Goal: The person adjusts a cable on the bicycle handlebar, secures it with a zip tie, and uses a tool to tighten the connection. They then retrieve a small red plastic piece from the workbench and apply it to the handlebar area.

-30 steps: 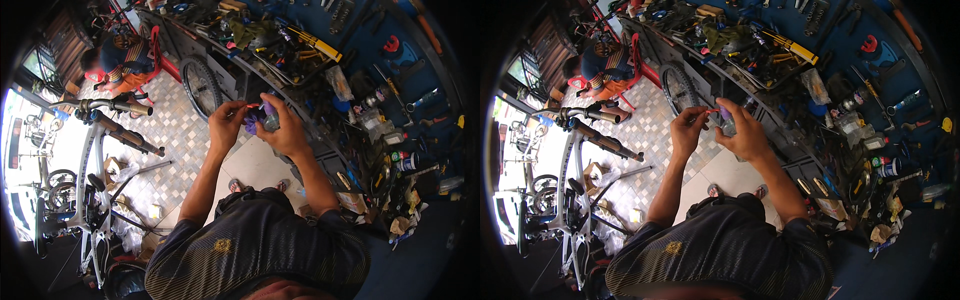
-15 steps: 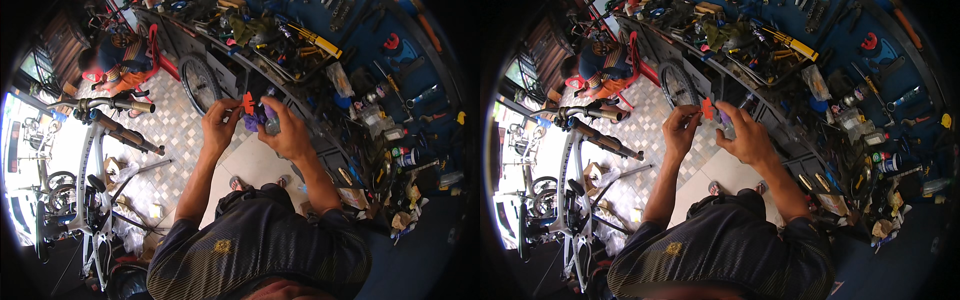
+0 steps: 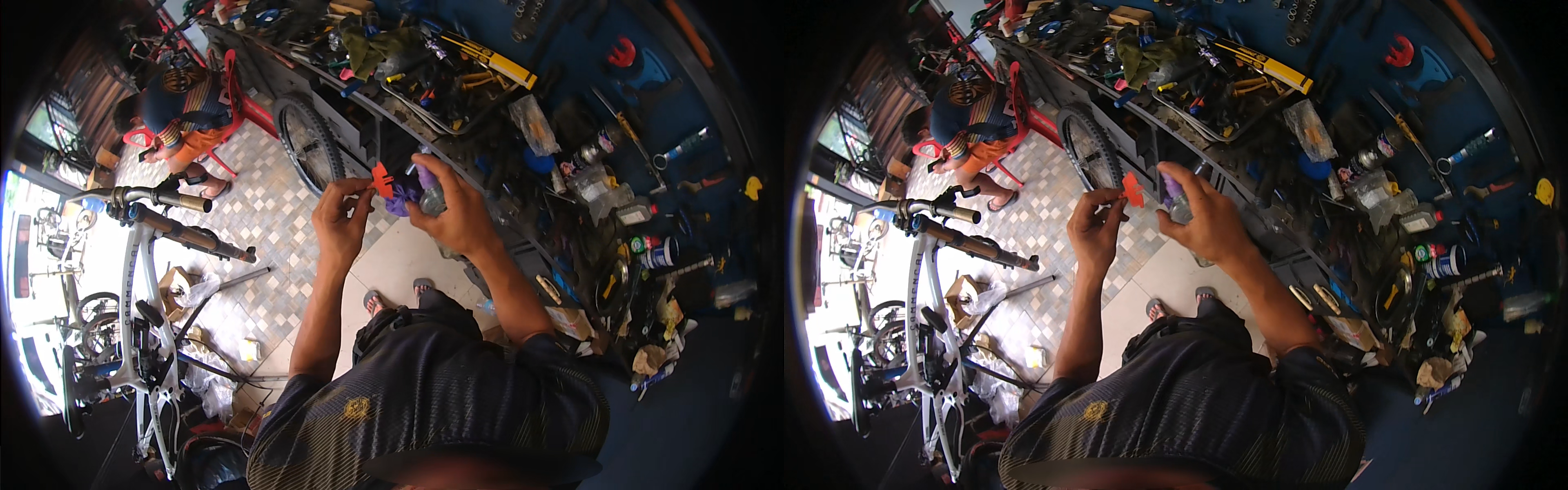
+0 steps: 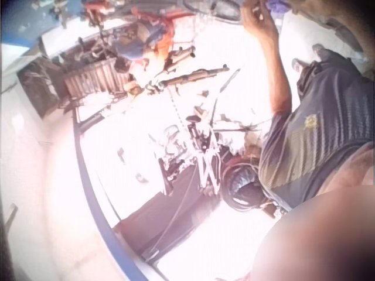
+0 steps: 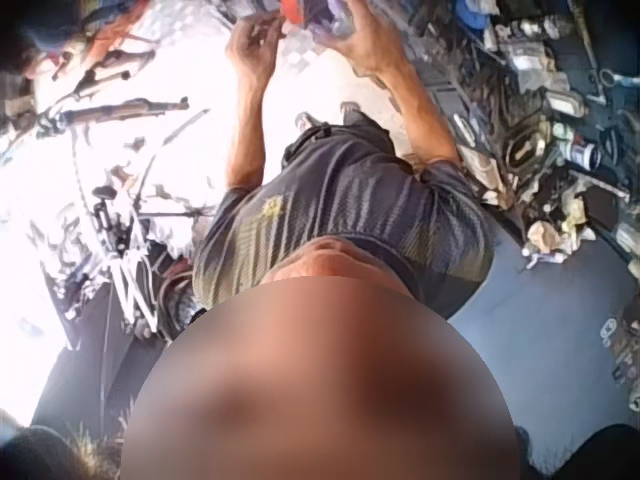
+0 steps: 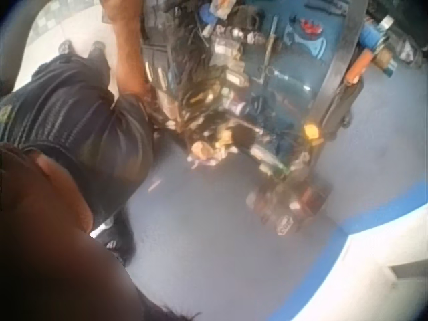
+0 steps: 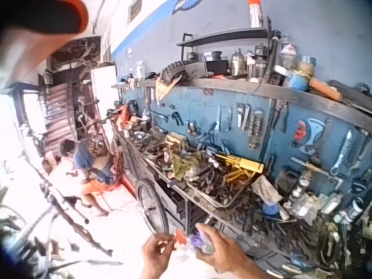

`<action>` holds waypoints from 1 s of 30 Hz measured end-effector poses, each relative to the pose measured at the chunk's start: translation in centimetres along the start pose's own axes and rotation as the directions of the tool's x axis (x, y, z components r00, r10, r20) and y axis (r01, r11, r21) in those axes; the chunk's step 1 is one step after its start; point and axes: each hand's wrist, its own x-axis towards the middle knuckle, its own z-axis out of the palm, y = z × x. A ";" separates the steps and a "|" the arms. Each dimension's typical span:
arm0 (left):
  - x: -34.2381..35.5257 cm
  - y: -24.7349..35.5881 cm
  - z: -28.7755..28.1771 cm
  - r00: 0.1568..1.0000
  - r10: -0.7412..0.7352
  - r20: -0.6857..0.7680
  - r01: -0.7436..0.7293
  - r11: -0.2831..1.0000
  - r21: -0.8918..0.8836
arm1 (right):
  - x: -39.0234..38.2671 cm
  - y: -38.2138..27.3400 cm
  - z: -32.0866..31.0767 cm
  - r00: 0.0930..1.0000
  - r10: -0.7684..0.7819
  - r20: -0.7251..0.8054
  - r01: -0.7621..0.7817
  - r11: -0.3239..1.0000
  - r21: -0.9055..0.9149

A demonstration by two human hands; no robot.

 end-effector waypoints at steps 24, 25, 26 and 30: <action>-11.0 -3.1 0.1 0.704 -0.702 -0.105 0.151 0.293 -0.944 | -1.4 5.8 11.5 0.846 -0.058 0.529 -0.345 0.698 0.628; -11.6 -3.6 -0.1 0.724 -0.683 -0.093 0.157 0.294 -0.943 | -2.0 3.5 12.3 0.837 -0.047 0.545 -0.426 0.570 0.703; -11.5 -3.1 -0.4 0.717 -0.689 -0.102 0.160 0.305 -0.939 | -2.4 1.8 13.0 0.827 -0.035 0.561 -0.494 0.430 0.756; -12.3 -1.4 -3.0 0.711 -0.691 -0.132 0.156 0.338 -0.928 | -3.4 -1.5 16.8 0.877 -0.061 0.476 -0.386 0.500 0.775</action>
